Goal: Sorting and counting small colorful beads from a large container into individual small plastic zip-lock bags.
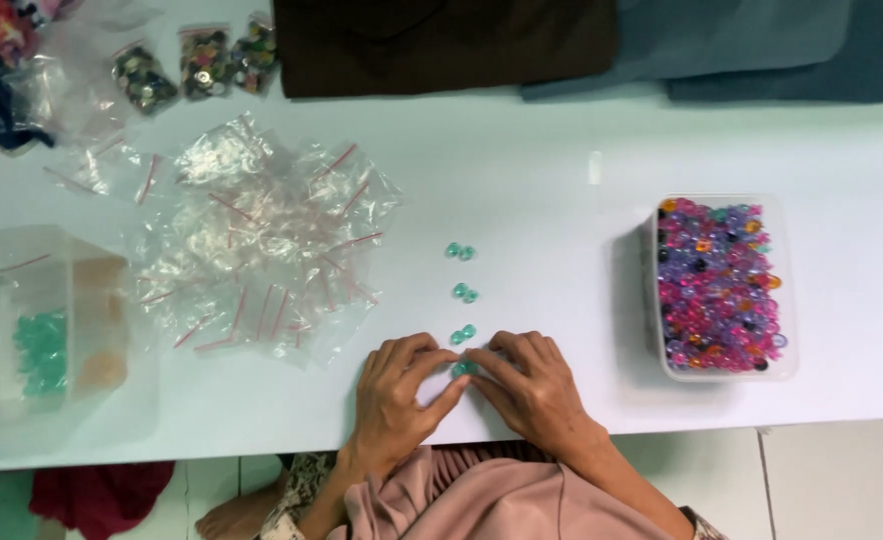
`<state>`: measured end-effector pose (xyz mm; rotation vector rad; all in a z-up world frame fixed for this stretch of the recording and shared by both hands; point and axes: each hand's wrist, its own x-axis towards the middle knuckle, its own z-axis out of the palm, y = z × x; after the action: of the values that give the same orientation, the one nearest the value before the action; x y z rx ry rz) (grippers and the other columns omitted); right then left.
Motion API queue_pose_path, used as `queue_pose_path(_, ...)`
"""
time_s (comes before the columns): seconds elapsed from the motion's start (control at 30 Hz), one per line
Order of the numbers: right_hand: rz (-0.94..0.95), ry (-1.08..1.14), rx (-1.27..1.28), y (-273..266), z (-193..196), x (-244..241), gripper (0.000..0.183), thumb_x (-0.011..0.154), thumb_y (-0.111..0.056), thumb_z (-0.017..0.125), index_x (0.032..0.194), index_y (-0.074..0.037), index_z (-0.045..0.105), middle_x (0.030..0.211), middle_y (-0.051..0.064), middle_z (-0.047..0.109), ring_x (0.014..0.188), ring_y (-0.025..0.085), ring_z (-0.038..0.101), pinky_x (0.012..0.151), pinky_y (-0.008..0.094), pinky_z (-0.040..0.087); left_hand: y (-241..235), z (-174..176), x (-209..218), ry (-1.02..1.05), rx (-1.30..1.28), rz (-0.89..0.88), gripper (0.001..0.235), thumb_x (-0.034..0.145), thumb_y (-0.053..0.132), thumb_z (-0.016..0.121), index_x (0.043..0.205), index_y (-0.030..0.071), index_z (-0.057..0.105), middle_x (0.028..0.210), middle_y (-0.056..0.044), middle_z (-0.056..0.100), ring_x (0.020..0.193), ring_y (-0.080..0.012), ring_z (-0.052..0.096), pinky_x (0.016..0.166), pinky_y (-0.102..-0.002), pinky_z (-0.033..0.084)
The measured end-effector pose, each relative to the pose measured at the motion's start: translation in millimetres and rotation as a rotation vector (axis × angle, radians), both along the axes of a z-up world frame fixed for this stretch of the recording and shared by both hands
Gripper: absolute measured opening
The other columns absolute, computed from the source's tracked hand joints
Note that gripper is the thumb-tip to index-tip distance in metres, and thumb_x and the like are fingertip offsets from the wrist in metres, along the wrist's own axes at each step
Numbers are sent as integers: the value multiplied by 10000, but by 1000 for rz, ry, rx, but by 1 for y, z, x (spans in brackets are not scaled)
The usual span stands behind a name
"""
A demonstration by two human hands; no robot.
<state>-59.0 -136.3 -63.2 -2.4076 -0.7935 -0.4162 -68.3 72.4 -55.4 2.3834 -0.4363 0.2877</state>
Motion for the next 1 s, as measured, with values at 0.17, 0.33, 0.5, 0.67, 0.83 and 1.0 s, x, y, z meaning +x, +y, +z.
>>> queue_pose_path(0.17, 21, 34, 134, -16, 12, -8, 255, 987, -126, 700, 1233, -106, 640, 1063, 120, 578, 761, 239, 515, 713, 364, 473, -16, 25, 11, -43, -55, 17, 122, 909, 220, 754, 1024, 182, 743, 1032, 8, 666, 883, -202, 635, 754, -357, 474)
queue_pose_path(0.33, 4, 3, 230, -50, 50, -19, 235, 1004, -92, 654, 1238, -96, 640, 1035, 126, 591, 729, 231, 495, 702, 347, 463, -54, 64, 39, -148, -44, -72, 77, 926, 177, 749, 1000, 167, 733, 1036, -21, 666, 839, -213, 625, 729, -354, 448)
queue_pose_path(0.5, -199, -45, 148, -116, 64, -17, 331, 921, -70, 760, 1246, -78, 697, 1083, 119, 617, 880, 214, 575, 771, 334, 498, -108, 91, 74, -258, 19, -233, 57, 953, 188, 732, 1007, 168, 731, 1078, -24, 647, 910, -241, 610, 723, -392, 410)
queue_pose_path(0.67, -412, -100, 67, -155, 73, 23, 184, 907, -94, 780, 1091, -96, 797, 1018, 124, 657, 829, 248, 569, 754, 393, 527, -172, 65, 110, -296, 54, -241, 83, 947, 206, 722, 971, 134, 757, 1043, -70, 653, 948, -273, 648, 746, -395, 461)
queue_pose_path(0.83, -438, -128, -68, -161, 47, 55, 148, 931, -193, 790, 1068, -138, 778, 1049, 87, 631, 874, 251, 566, 743, 403, 499, -209, 33, 135, -232, 202, -242, 70, 873, 127, 778, 941, 112, 780, 1013, -104, 654, 952, -298, 657, 752, -410, 467)
queue_pose_path(1.0, -530, 43, -262, -166, 63, 56, 132, 904, -226, 810, 1015, -155, 799, 1026, 95, 662, 925, 251, 603, 770, 389, 520, -219, 22, 145, -175, 259, -216, 79, 803, 117, 823, 871, 123, 784, 953, -106, 649, 913, -290, 642, 746, -420, 459)
